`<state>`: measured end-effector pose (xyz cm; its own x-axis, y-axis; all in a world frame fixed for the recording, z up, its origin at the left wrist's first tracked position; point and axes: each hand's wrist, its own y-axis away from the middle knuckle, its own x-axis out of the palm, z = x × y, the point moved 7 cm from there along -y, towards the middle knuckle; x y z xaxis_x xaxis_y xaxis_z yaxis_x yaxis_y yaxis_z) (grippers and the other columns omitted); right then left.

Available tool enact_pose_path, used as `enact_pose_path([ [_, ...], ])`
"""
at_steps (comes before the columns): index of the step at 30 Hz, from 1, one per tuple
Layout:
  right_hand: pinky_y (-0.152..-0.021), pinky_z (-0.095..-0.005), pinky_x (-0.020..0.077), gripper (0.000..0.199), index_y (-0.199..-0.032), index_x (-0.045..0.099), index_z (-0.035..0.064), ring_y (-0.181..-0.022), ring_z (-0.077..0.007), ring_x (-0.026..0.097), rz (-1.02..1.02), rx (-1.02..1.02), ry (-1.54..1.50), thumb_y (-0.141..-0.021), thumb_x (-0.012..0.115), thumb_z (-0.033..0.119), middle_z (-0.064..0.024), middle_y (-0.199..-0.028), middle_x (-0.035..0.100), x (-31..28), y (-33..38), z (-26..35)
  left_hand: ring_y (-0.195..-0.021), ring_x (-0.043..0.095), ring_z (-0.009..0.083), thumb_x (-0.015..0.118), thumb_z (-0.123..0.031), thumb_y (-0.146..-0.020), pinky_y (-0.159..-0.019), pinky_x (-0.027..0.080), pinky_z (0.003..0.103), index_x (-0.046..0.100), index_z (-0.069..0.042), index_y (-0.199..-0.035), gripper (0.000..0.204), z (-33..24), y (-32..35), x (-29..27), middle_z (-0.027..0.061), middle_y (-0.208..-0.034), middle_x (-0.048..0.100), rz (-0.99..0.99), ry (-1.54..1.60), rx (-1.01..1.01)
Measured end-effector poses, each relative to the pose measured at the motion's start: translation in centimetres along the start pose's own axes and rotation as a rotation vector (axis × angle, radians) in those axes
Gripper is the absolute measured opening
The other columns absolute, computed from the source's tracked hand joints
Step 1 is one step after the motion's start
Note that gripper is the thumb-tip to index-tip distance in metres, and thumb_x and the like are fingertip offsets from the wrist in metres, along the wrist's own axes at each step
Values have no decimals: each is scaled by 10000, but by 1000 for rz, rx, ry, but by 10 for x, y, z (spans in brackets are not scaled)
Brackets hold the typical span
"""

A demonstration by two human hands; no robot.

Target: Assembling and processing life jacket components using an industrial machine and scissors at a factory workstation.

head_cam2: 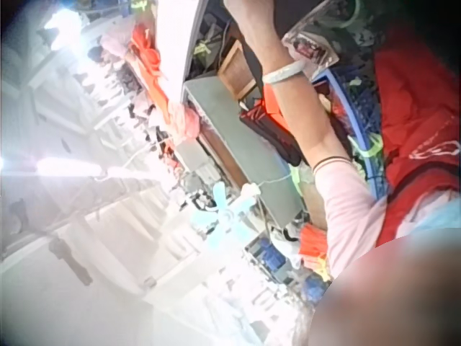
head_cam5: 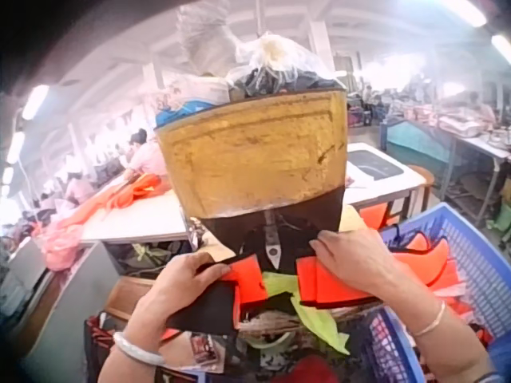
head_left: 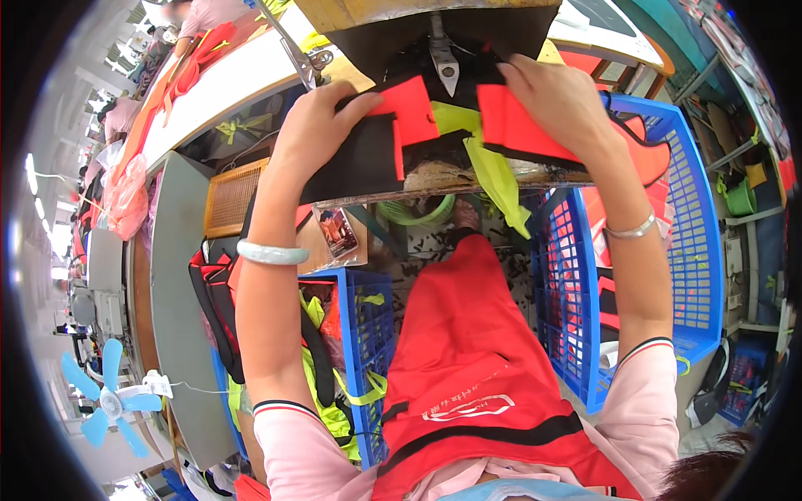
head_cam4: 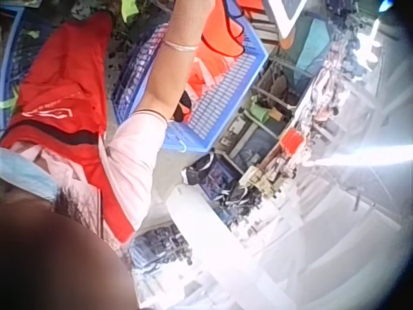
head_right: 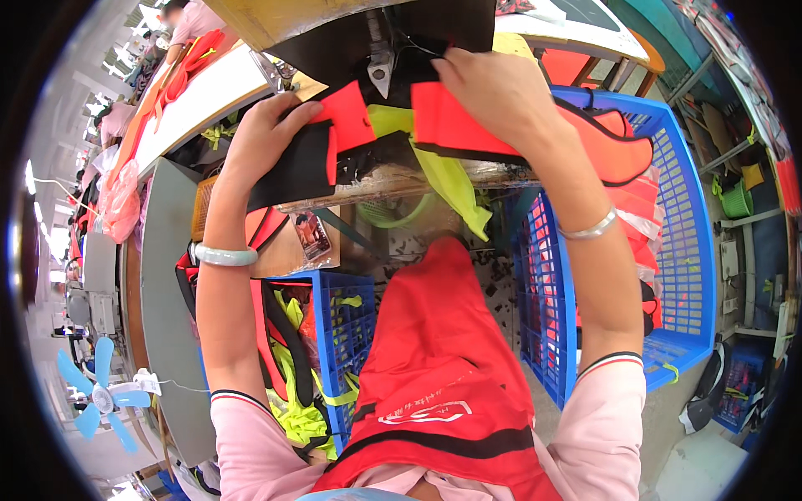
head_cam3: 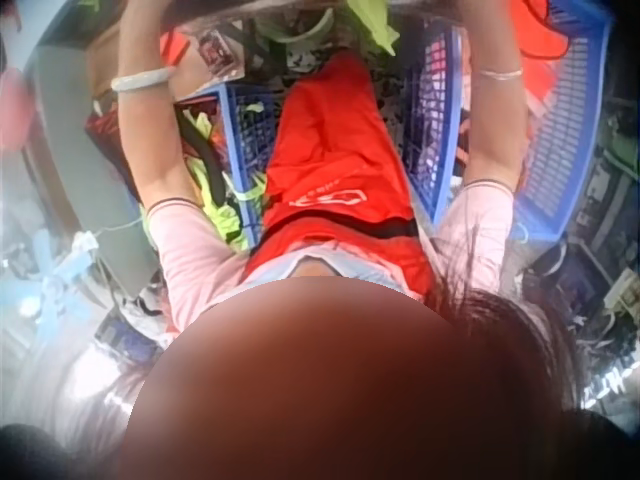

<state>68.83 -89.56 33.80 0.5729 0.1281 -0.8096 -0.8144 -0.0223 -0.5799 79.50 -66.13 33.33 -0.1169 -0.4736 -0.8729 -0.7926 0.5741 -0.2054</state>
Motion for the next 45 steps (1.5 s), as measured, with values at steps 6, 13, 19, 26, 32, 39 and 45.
enact_pose_path([
  [6,-612,-506,445,260,-860,604,45,-696,-393,605,260,176,-56,-965,503,260,-185,-712,616,-21,118,-44,-633,565,240,620,-287,-926,-636,452,357,623,43,-893,332,0,75,-16,170,-700,580,75,-1,-57],
  [13,-780,-440,481,185,-1032,633,25,-901,-349,643,502,394,108,-911,603,162,-164,-1009,668,-25,311,-127,-830,639,393,596,-309,-931,-729,493,435,646,9,-960,323,-18,162,-1,228,-849,651,304,116,-57],
  [19,-849,-400,501,357,-1064,677,157,-1036,-265,609,95,-418,-680,-739,772,269,-115,-1177,631,-63,239,135,-714,502,120,565,-345,-982,-662,445,301,581,12,-896,368,-33,236,69,57,-736,539,780,504,-278],
  [26,-592,-319,490,324,-972,675,95,-718,-225,629,-18,-272,-979,-657,750,88,-102,-1035,658,-71,220,166,-770,515,52,558,-432,-977,-690,447,269,657,-30,-950,414,-45,270,120,-18,-808,603,929,926,-390],
  [32,-585,-321,490,335,-950,695,96,-704,-224,630,261,-337,-964,-631,796,77,-66,-892,649,-61,217,170,-757,536,55,663,-382,-918,-697,453,245,671,-20,-1071,393,-54,264,133,34,-871,656,643,939,-243],
  [39,-518,-281,472,253,-941,696,80,-655,-177,633,213,25,-853,-720,802,19,-67,-826,634,-38,208,132,-745,681,252,742,-303,-836,-648,512,356,596,-45,-1255,513,-82,267,77,127,-943,707,27,486,145],
  [45,-713,-290,515,363,-1106,638,20,-796,-192,629,5,20,-878,-763,759,15,-135,-1069,634,-43,194,126,-840,648,379,624,-133,-893,-676,517,412,626,-52,-1127,247,-81,257,100,201,-935,670,104,496,-116],
])
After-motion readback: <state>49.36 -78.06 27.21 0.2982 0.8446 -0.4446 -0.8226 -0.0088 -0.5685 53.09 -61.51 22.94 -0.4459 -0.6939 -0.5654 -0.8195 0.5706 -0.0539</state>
